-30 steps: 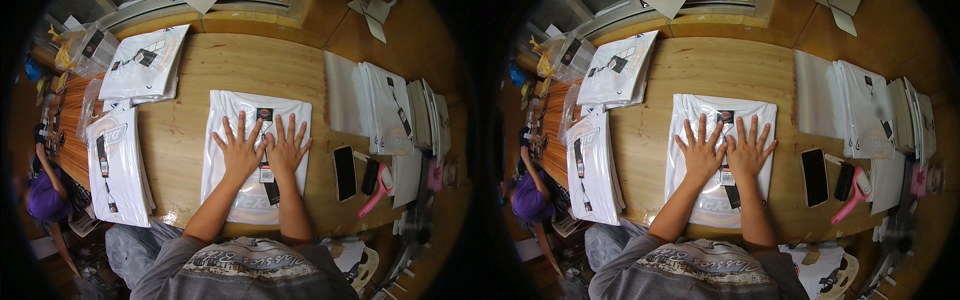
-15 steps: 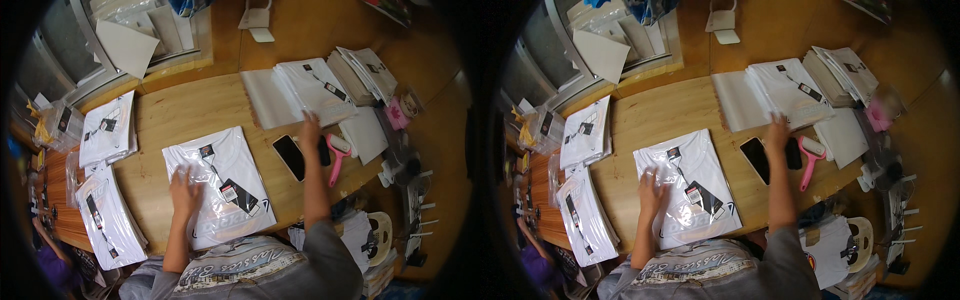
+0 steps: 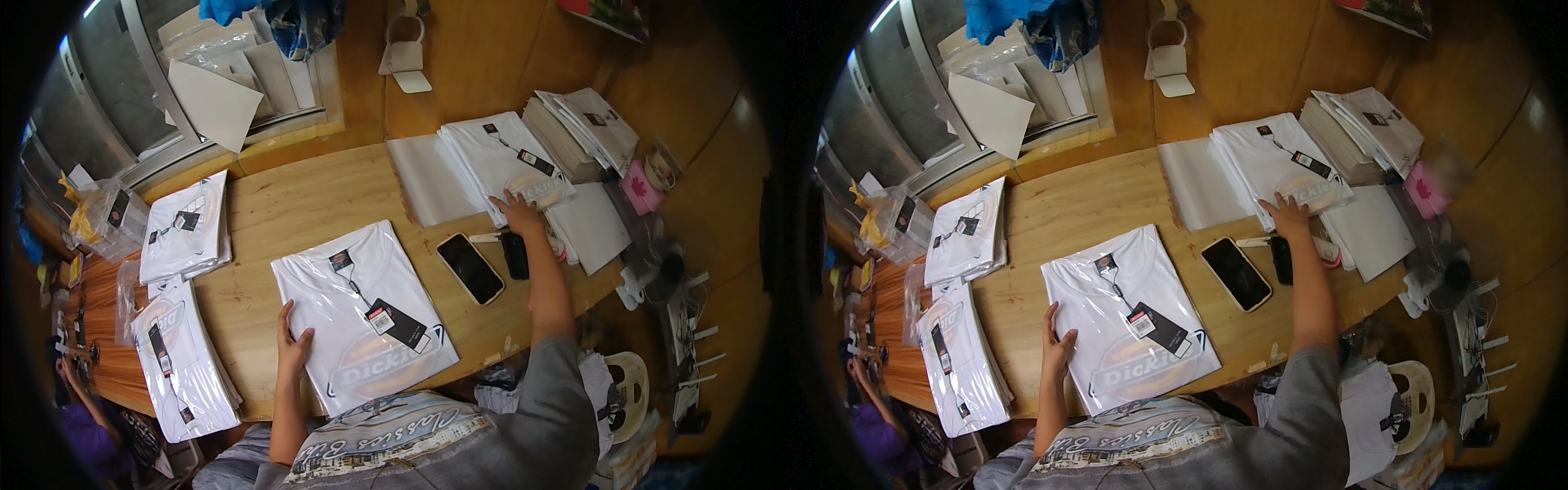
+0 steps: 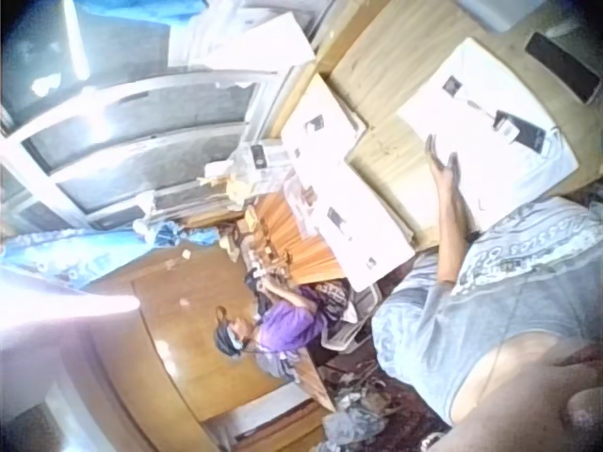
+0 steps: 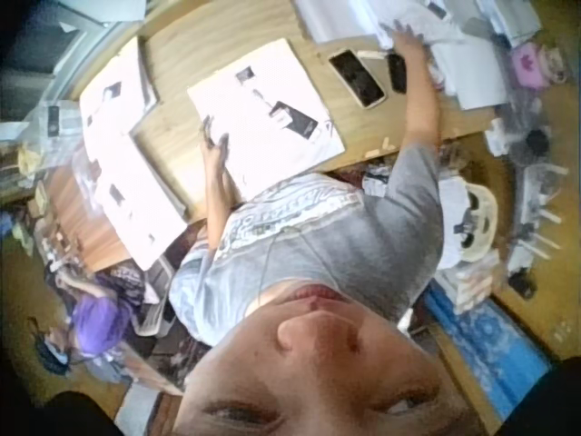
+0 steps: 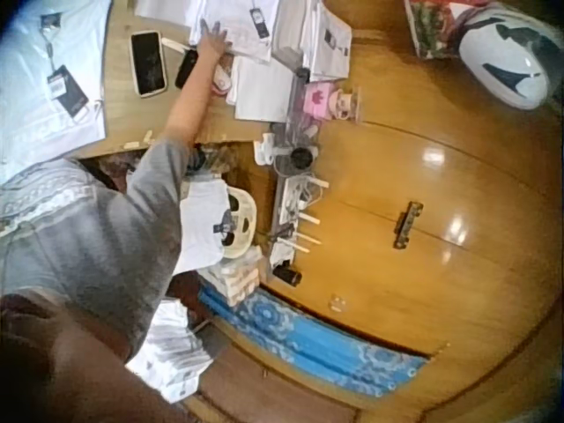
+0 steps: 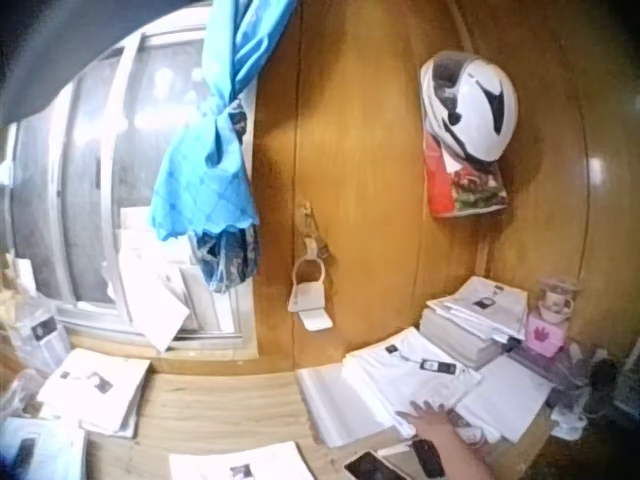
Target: The person folds white t-shirts, places them into clear plastic bags, and secures the bundles with blue elastic bands. They handle the shirts one by one, folding them neatly before bagging and tying them, then stacking the finished packages.
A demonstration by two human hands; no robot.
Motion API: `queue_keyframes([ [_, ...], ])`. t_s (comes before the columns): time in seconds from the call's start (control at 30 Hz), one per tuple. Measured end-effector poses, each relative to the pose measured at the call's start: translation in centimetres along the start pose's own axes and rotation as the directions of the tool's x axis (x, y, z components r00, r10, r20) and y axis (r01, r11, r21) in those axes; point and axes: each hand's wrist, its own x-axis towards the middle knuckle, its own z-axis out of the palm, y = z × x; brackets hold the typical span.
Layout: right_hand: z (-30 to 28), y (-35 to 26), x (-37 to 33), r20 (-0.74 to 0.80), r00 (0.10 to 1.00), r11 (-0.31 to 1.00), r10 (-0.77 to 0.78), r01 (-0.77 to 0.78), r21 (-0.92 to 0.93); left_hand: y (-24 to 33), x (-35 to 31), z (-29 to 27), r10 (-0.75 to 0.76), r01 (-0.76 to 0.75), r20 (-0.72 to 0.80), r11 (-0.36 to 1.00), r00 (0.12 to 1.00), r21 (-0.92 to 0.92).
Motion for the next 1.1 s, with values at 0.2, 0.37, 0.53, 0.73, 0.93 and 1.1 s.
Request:
queue_keyframes([
  [0.2,1.3,1.2,1.3,-0.177,0.981,0.993,-0.076,0.059,-0.101,-0.2,0.8,0.1,-0.133,0.144,0.072,0.97,0.989,-0.194],
  [0.37,-4.6,-1.7,-0.7,-0.385,0.911,0.911,-0.149,0.278,0.304,0.0,1.2,0.1,-0.168,0.166,0.004,0.973,0.986,-0.163],
  [0.53,-5.2,-10.3,-6.9,-0.773,0.512,0.704,-0.374,0.699,0.122,0.6,1.4,0.7,-0.214,0.22,0.053,0.948,0.975,-0.228],
  [0.73,-1.4,-22.5,-19.1,-0.619,0.369,0.423,-0.693,0.904,0.065,0.4,2.0,0.9,-0.205,0.215,0.066,0.923,0.977,-0.319],
  [0.93,-2.9,-18.7,-10.7,-0.431,0.751,0.527,-0.501,0.659,0.536,-0.4,2.1,-0.3,-0.216,0.209,-0.068,0.973,0.974,-0.094],
  [1.1,1.6,-8.5,-0.5,-0.161,0.976,0.989,-0.15,0.15,-0.012,1.1,3.2,-0.7,-0.256,0.258,0.034,0.962,0.966,-0.085],
])
